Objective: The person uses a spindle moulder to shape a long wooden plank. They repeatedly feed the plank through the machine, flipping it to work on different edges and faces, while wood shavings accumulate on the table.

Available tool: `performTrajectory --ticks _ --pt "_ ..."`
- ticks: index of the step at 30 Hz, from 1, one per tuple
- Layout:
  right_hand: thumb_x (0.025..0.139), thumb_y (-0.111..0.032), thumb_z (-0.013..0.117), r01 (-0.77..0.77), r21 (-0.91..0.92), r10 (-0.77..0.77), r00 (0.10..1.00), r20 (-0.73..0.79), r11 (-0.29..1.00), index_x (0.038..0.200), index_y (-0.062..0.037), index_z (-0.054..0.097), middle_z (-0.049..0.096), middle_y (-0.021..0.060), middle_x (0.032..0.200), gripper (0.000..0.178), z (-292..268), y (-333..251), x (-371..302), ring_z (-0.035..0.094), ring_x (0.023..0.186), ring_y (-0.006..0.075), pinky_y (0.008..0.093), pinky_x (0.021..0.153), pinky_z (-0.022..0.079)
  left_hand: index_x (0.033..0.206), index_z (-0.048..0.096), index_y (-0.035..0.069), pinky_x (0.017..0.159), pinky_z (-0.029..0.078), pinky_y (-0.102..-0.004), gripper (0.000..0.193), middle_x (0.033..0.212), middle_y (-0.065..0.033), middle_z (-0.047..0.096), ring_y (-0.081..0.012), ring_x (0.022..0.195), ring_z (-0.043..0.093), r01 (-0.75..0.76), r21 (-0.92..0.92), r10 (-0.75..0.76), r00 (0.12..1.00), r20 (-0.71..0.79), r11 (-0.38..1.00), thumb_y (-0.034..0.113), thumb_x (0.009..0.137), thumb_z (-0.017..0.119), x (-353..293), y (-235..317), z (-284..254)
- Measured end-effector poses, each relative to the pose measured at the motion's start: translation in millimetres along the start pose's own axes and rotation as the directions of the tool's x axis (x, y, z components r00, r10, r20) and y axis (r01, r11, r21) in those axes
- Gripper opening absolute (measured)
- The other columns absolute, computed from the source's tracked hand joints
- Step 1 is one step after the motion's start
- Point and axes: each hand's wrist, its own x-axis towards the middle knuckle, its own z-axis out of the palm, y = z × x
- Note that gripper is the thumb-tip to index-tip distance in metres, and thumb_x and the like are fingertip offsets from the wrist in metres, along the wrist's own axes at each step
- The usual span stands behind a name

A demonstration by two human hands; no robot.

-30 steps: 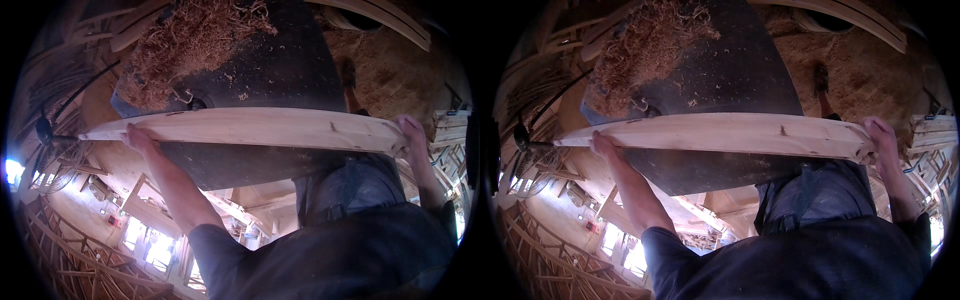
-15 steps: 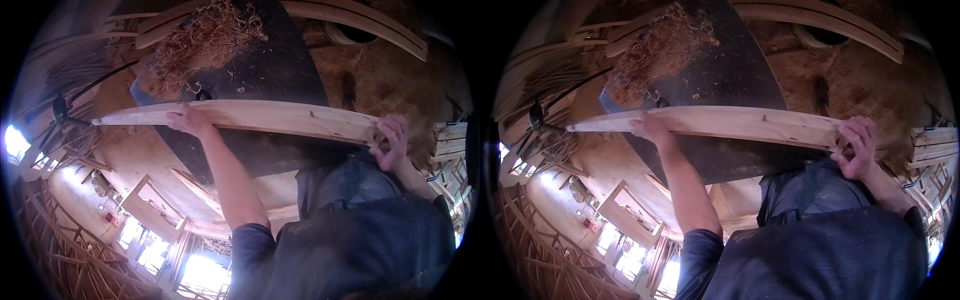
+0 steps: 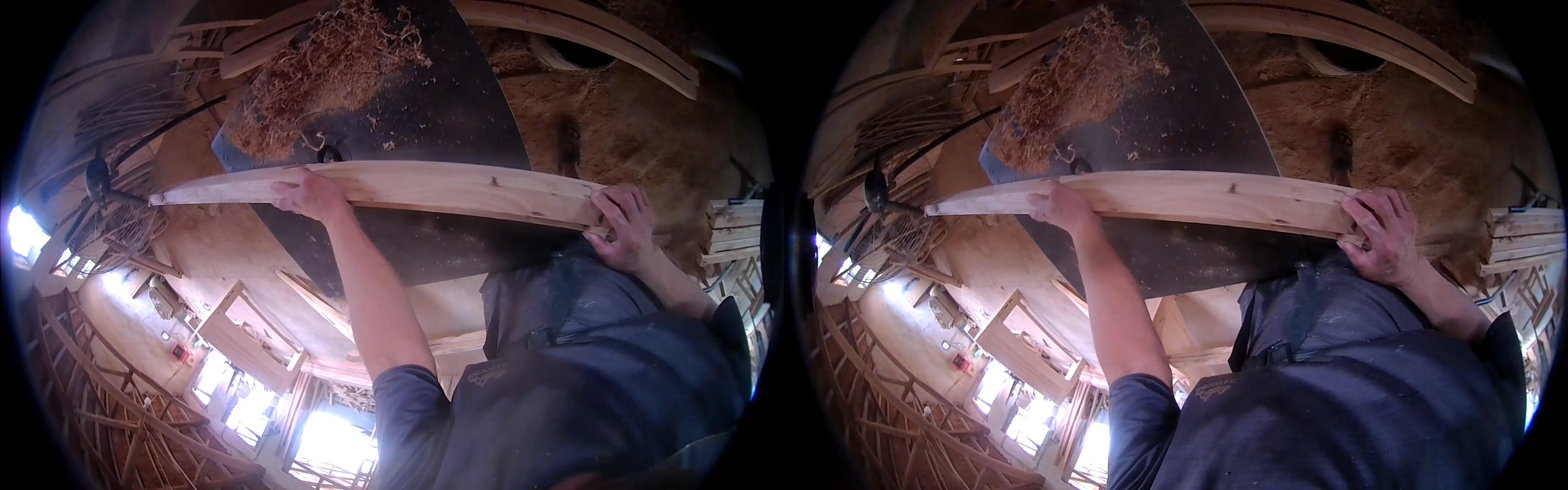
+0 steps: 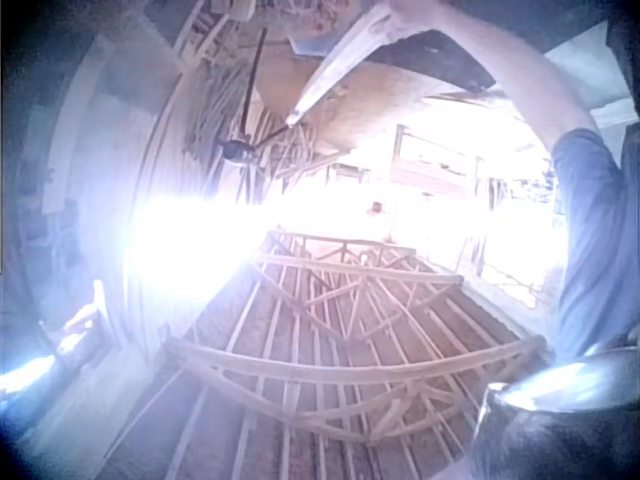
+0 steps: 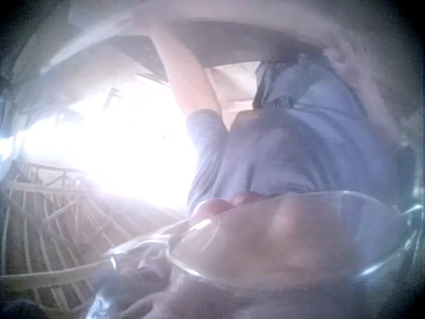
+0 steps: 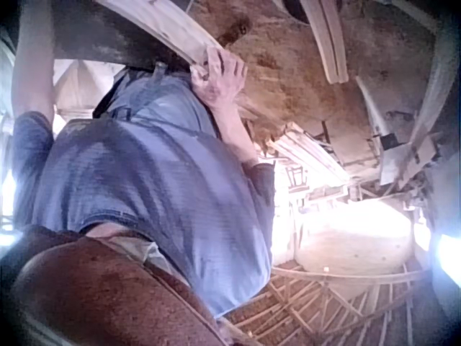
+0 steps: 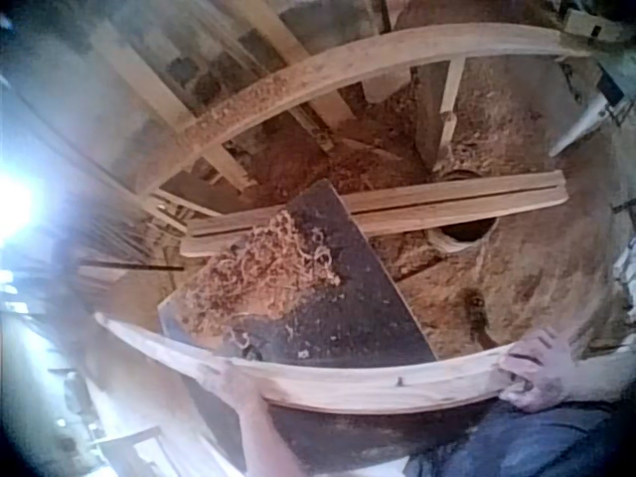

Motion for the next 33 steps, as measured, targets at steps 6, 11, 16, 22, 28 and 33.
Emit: performTrajectory --ticks 6,11,16,22,28,33 --pt "0.055 -0.016 0.083 0.002 -0.004 -0.002 1.0 -0.001 1.0 0.123 -0.0066 0.063 0.061 0.013 0.115 0.072 3 -5 9 0.06 0.1 0.0355 0.0482 0.086 0.048 0.151 0.021 -0.016 0.119 0.024 -0.0473 0.079 0.154 -0.038 0.017 -0.0478 0.142 0.026 -0.027 0.087 0.028 1.0 -0.004 0.996 0.034 0.099 0.051 9 -2 -4" --pt "0.055 -0.014 0.082 -0.002 -0.009 0.002 1.0 -0.002 1.0 0.122 -0.0058 0.063 0.061 0.013 0.114 0.07 5 -13 19 0.061 0.1 0.035 0.0474 0.086 0.048 0.151 0.023 -0.015 0.12 0.023 -0.0474 0.078 0.154 -0.0373 0.019 -0.0476 0.143 0.026 -0.019 0.037 0.019 1.0 -0.013 0.999 0.034 0.098 0.051 21 -8 -5" --pt "0.055 -0.012 0.081 0.001 0.0 -0.001 1.0 -0.024 1.0 0.122 -0.0056 0.064 0.062 0.0127 0.112 0.069 10 -19 28 0.061 0.098 0.035 0.047 0.085 0.048 0.152 0.024 -0.013 0.12 0.023 -0.0478 0.076 0.156 -0.0357 0.02 -0.0469 0.143 0.026 0.03 -0.021 -0.03 1.0 -0.004 0.999 0.033 0.098 0.051 23 7 -10" --pt "0.053 -0.012 0.082 0.015 -0.003 -0.015 1.0 -0.023 1.0 0.12 -0.0042 0.063 0.061 0.0144 0.111 0.069 17 -26 38 0.061 0.097 0.0366 0.0474 0.084 0.049 0.152 0.024 -0.012 0.119 0.024 -0.0478 0.075 0.155 -0.0358 0.02 -0.0468 0.143 0.026 0.03 -0.037 -0.031 0.999 -0.01 0.999 0.031 0.097 0.05 36 0 -12" --pt "0.052 -0.011 0.082 0.023 0.0 -0.023 0.999 -0.024 1.0 0.119 -0.0032 0.063 0.061 0.0156 0.111 0.07 26 -32 46 0.06 0.097 0.0374 0.0479 0.084 0.049 0.152 0.024 -0.013 0.119 0.024 -0.0481 0.076 0.154 -0.0371 0.021 -0.0484 0.142 0.027 0.038 -0.048 -0.039 0.999 -0.006 0.998 0.03 0.095 0.049 49 -1 -12" --pt "0.053 -0.012 0.082 0.021 -0.008 -0.021 0.999 -0.03 1.0 0.12 -0.0058 0.064 0.061 0.013 0.11 0.07 30 -42 56 0.061 0.096 0.0348 0.0463 0.084 0.049 0.152 0.023 -0.013 0.119 0.025 -0.0479 0.076 0.152 -0.0391 0.022 -0.049 0.141 0.027 -0.084 0.136 0.082 0.996 0.027 0.987 0.032 0.096 0.048 79 -36 -9"
